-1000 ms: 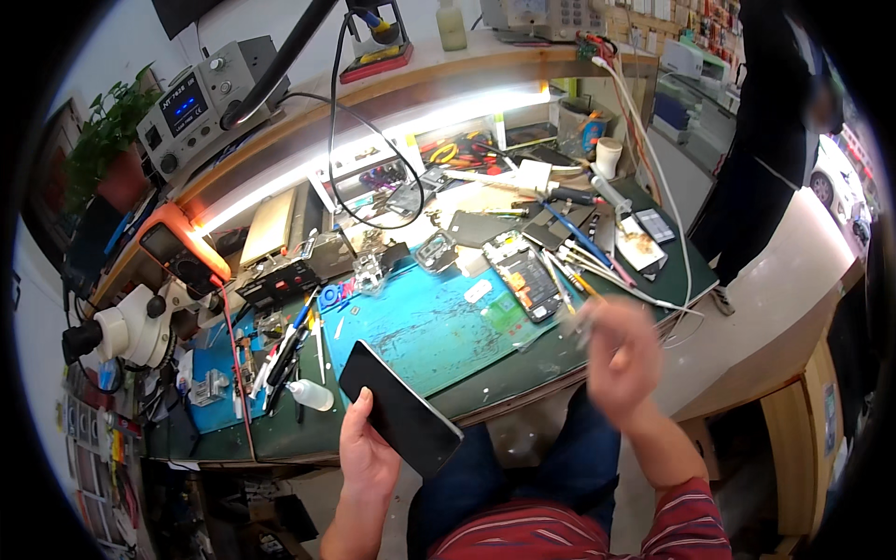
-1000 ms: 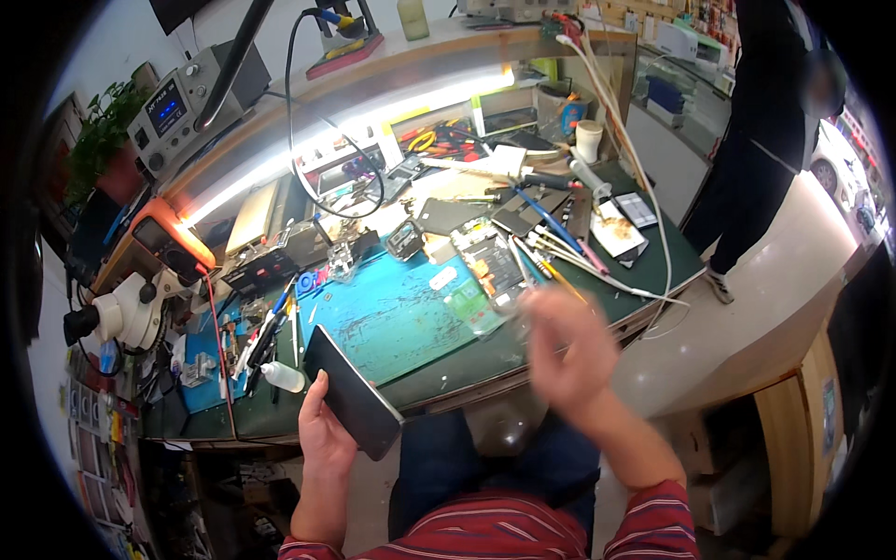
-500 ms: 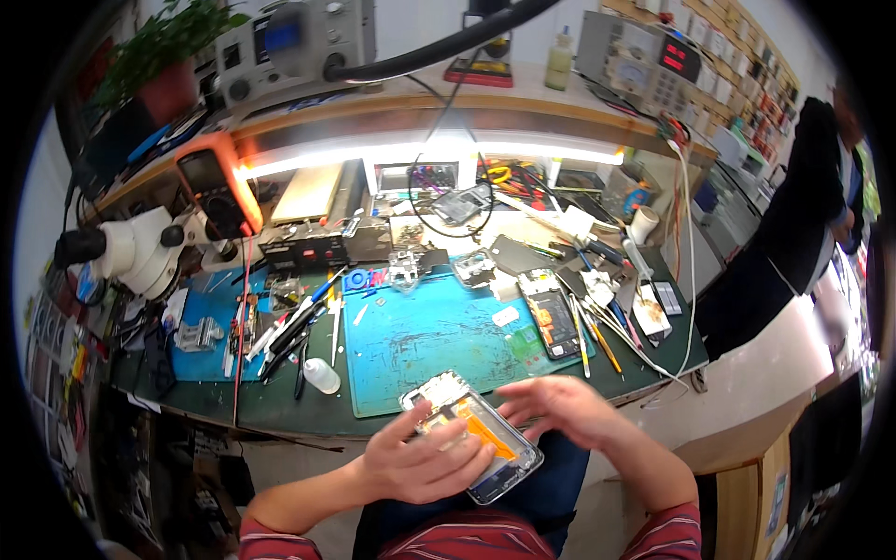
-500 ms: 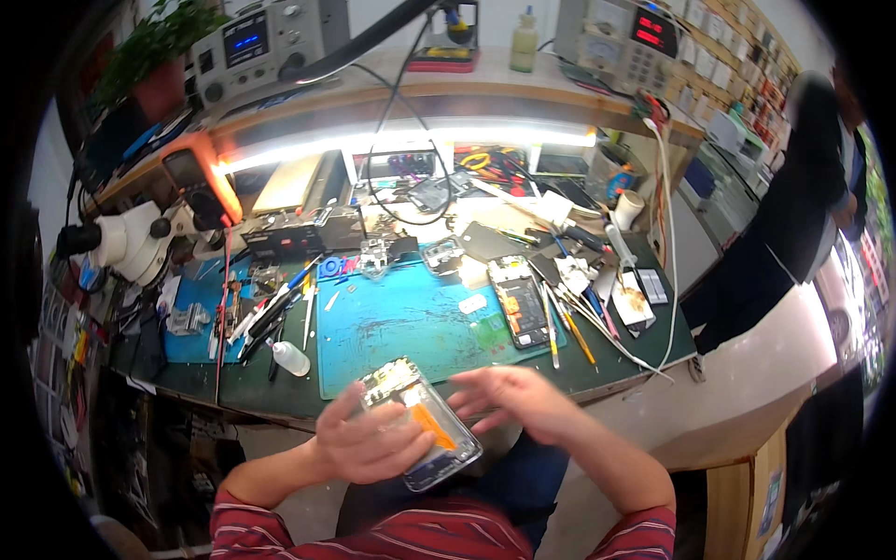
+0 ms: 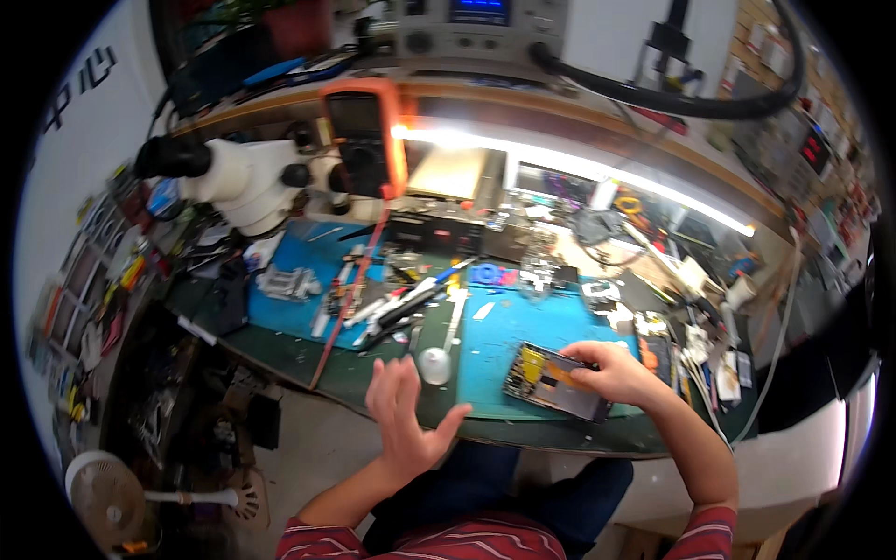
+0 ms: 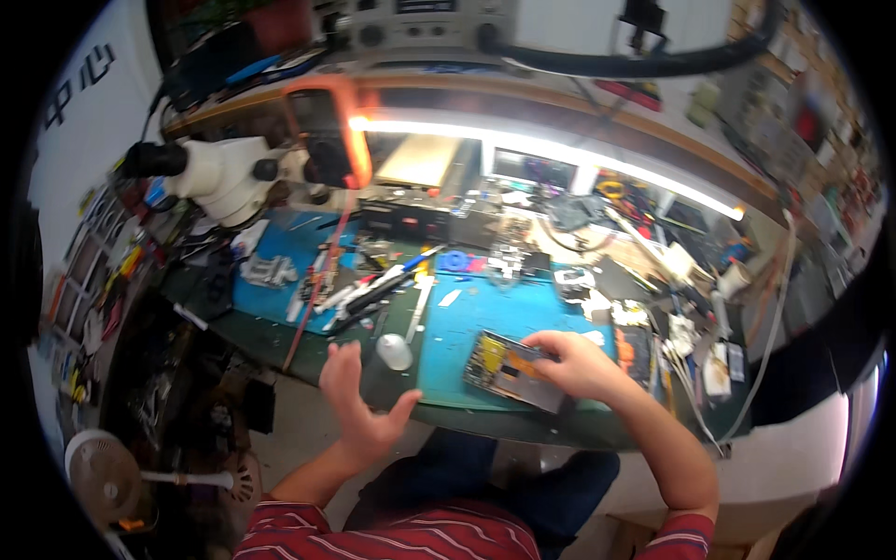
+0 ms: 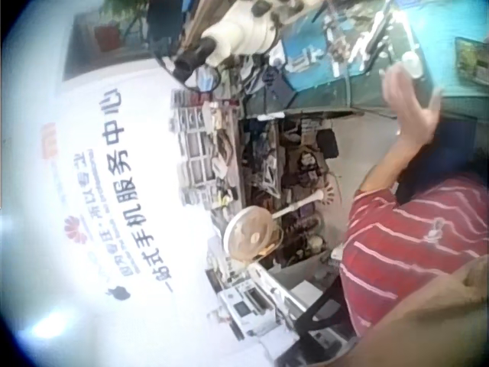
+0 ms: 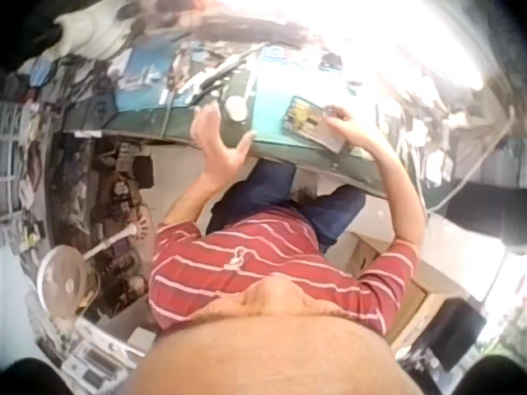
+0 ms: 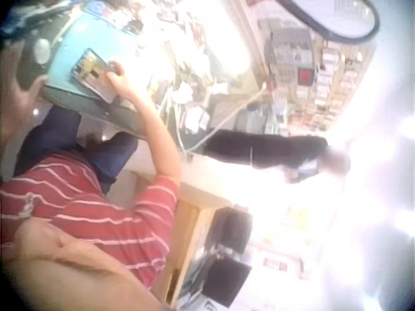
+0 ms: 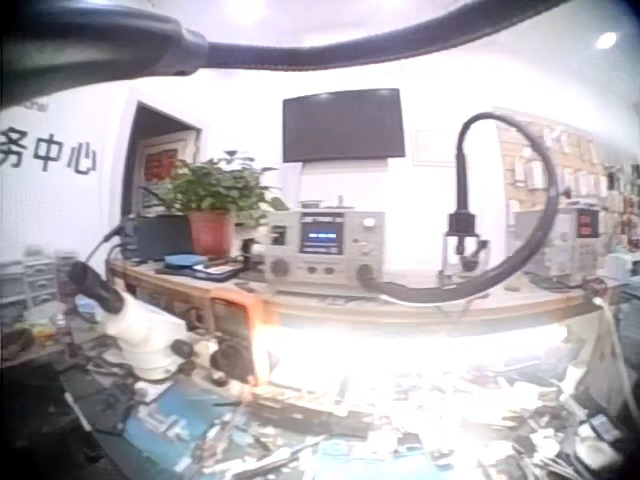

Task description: The person reassembles a smartphone by aligning and snapping the back cover onto the chassis, then uses a hot air gun to heat the edges. They wipe the back surface with a cloth and handle the internal motherboard assembly.

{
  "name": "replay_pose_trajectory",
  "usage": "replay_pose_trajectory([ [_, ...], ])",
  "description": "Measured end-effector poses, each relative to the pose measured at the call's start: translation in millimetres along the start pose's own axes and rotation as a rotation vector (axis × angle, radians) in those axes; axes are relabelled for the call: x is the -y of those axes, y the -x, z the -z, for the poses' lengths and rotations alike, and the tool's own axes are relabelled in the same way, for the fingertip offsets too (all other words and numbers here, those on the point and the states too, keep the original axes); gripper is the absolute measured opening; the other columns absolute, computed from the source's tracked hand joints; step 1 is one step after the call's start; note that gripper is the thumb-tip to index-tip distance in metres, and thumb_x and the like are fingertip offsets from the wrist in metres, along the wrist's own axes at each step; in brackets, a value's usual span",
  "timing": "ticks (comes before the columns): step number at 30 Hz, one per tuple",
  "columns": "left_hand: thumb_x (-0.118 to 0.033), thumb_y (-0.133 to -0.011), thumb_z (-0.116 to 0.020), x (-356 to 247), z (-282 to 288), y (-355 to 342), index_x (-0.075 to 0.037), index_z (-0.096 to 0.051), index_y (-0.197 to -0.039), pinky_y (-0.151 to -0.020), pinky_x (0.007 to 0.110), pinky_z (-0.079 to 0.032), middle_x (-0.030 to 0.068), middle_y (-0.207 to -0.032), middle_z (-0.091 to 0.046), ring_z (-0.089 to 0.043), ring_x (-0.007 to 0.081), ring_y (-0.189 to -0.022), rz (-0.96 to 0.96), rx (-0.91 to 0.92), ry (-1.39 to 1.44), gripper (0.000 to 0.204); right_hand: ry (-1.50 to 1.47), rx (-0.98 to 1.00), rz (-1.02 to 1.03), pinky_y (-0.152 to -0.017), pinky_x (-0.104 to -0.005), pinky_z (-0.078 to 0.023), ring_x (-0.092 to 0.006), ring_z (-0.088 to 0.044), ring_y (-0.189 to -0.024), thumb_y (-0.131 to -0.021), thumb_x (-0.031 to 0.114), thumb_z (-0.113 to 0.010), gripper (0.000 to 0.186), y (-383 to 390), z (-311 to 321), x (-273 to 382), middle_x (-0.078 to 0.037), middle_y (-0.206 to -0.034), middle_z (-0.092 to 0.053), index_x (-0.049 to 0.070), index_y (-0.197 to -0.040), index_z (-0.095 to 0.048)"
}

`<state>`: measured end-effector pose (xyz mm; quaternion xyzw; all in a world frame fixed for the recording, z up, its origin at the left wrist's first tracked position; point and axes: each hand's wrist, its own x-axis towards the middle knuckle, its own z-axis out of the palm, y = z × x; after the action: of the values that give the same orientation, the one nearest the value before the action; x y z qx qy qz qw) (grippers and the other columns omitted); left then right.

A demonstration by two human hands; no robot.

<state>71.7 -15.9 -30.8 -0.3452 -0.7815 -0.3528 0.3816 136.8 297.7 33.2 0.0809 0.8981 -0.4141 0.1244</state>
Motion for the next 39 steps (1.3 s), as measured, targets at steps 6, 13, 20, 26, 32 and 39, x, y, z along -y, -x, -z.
replay_pose_trajectory([
  [6, -0.013, -0.08, -0.079, 24.5, -1.9, -23.2, -0.005, -0.047, -0.14, -0.098, 0.041, -0.045, 0.009, -0.123, -0.064, -0.059, 0.03, -0.113, 0.187, 0.265, 0.273, 0.069, 0.321, -0.243, 0.247, -0.088, -0.0377, -0.048, -0.0293, -0.058, -0.099, -0.08, 0.011, -0.07, 0.03, -11.6, -26.0, 13.1, -0.012, -0.098, -0.059, 0.004, -0.109, -0.07],
  [13, 0.002, -0.082, -0.072, 108.9, 75.0, -61.2, 0.0, -0.049, -0.139, -0.102, 0.04, -0.045, 0.0154, -0.123, -0.063, -0.059, 0.0293, -0.114, 0.454, -0.168, 0.089, 0.061, 0.305, -0.56, 0.295, -0.091, -0.0401, -0.047, -0.0336, -0.057, -0.103, -0.078, 0.005, -0.07, 0.033, 15.5, -31.1, 8.9, -0.015, -0.106, -0.062, 0.002, -0.111, -0.066],
  [20, 0.004, -0.082, -0.071, 227.7, 78.3, -39.0, -0.006, -0.036, -0.151, -0.103, 0.039, -0.046, 0.0181, -0.131, -0.053, -0.057, 0.0308, -0.118, 0.599, -0.033, -0.087, 0.078, 0.164, -0.548, 0.234, -0.085, -0.033, -0.051, -0.0225, -0.064, -0.095, -0.086, 0.006, -0.068, 0.031, 26.4, -24.2, 10.0, -0.013, -0.106, -0.064, 0.0, -0.117, -0.066],
  [26, -0.003, -0.089, -0.069, 207.2, 73.1, -28.6, -0.001, -0.044, -0.144, -0.102, 0.039, -0.046, 0.0183, -0.128, -0.055, -0.059, 0.028, -0.116, 0.416, -0.206, -0.201, 0.061, 0.221, -0.477, -0.023, -0.071, -0.0319, -0.052, -0.0208, -0.066, -0.078, -0.09, 0.005, -0.066, 0.028, 49.5, -17.8, -2.9, -0.01, -0.102, -0.066, 0.003, -0.117, -0.067],
  [32, -0.015, -0.099, -0.06, 89.0, 56.9, -13.9, -0.001, -0.069, -0.102, -0.063, 0.033, -0.05, 0.0082, -0.08, -0.065, -0.065, 0.0236, -0.073, 0.007, 0.126, 0.405, 0.017, 0.381, -0.578, 0.281, -0.067, -0.035, -0.053, -0.0261, -0.065, -0.073, -0.087, 0.008, -0.069, 0.017, 37.0, -26.7, 7.3, -0.008, -0.091, -0.067, 0.008, -0.104, -0.071],
  [39, -0.008, -0.08, -0.074, 10.0, -68.2, -88.3, -0.008, -0.07, -0.102, -0.08, 0.036, -0.052, 0.0055, -0.097, -0.068, -0.064, 0.0249, -0.091, -0.352, 0.761, 0.542, 0.022, 0.382, -0.529, 0.323, -0.067, -0.0367, -0.053, -0.028, -0.067, -0.077, -0.091, 0.01, -0.064, 0.012, 4.4, -20.4, 2.3, -0.009, -0.085, -0.068, 0.007, -0.101, -0.07],
])
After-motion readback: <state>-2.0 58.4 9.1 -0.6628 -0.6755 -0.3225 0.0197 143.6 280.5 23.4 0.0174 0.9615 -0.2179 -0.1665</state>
